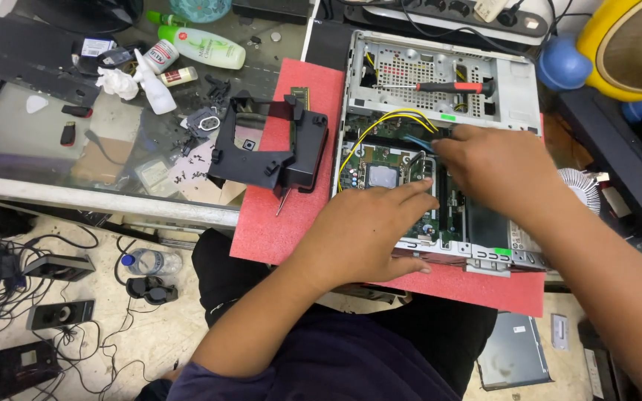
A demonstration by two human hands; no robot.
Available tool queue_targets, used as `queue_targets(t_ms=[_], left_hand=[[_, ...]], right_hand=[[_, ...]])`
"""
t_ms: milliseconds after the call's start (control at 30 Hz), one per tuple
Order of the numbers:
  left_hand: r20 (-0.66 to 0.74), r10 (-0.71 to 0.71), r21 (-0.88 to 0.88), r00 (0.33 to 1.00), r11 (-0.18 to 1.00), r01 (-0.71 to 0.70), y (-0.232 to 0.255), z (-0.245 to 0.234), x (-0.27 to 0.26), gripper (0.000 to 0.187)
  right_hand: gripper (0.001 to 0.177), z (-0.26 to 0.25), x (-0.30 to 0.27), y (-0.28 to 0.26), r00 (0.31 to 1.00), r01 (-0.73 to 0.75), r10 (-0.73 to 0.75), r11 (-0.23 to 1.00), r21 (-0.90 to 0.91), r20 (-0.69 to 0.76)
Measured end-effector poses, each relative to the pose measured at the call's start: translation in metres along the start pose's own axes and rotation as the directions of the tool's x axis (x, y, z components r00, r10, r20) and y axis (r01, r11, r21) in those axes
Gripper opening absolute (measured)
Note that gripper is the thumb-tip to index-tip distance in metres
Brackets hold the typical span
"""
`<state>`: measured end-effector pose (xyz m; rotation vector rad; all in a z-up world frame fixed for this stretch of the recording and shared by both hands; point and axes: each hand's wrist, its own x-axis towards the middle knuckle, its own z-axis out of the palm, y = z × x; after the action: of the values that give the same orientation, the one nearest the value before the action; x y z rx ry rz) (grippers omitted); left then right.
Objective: The person cleans the internal components of a desktop computer case using a blue air blower and a white tissue. They blow air onto the motherboard and then wipe various parts, including the CPU socket area and surrounding components, with the tissue.
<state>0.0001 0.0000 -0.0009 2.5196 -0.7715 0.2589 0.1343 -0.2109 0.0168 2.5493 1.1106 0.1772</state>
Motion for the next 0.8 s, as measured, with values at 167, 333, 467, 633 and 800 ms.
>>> queue_targets(t_ms=[167,333,467,633,800], left_hand=[[0.022,-0.022,-0.013,1.000,1.000,0.022,0.001,-0.001,0.001,0.075],[0.018,-0.023,-0.018,1.000,1.000,0.024,0.000,-0.002,0.001,0.074],[0.079,0.006,-0.035,0.997,0.999,-0.003,0.000,-0.007,0.003,0.076],[0.179,0.034,-0.049,0.983,0.998,-0.026,-0.001,-0.010,0.005,0.082],[0.252,0.043,-0.032,0.967,0.999,-0.036,-0.002,-0.008,0.009,0.091]], right_hand=[[0.024,0.010,-0.005,0.003,0.986,0.000,0.007,0.999,0.044,-0.167],[0.022,0.013,-0.016,0.004,0.993,-0.023,0.035,0.995,0.098,-0.115],[0.021,-0.005,-0.035,0.009,0.994,-0.103,0.102,0.994,-0.033,-0.048],[0.020,-0.038,-0.059,0.013,0.977,-0.215,0.213,0.967,-0.134,-0.031],[0.026,-0.080,-0.059,-0.014,0.977,-0.206,0.204,0.978,-0.017,-0.068]])
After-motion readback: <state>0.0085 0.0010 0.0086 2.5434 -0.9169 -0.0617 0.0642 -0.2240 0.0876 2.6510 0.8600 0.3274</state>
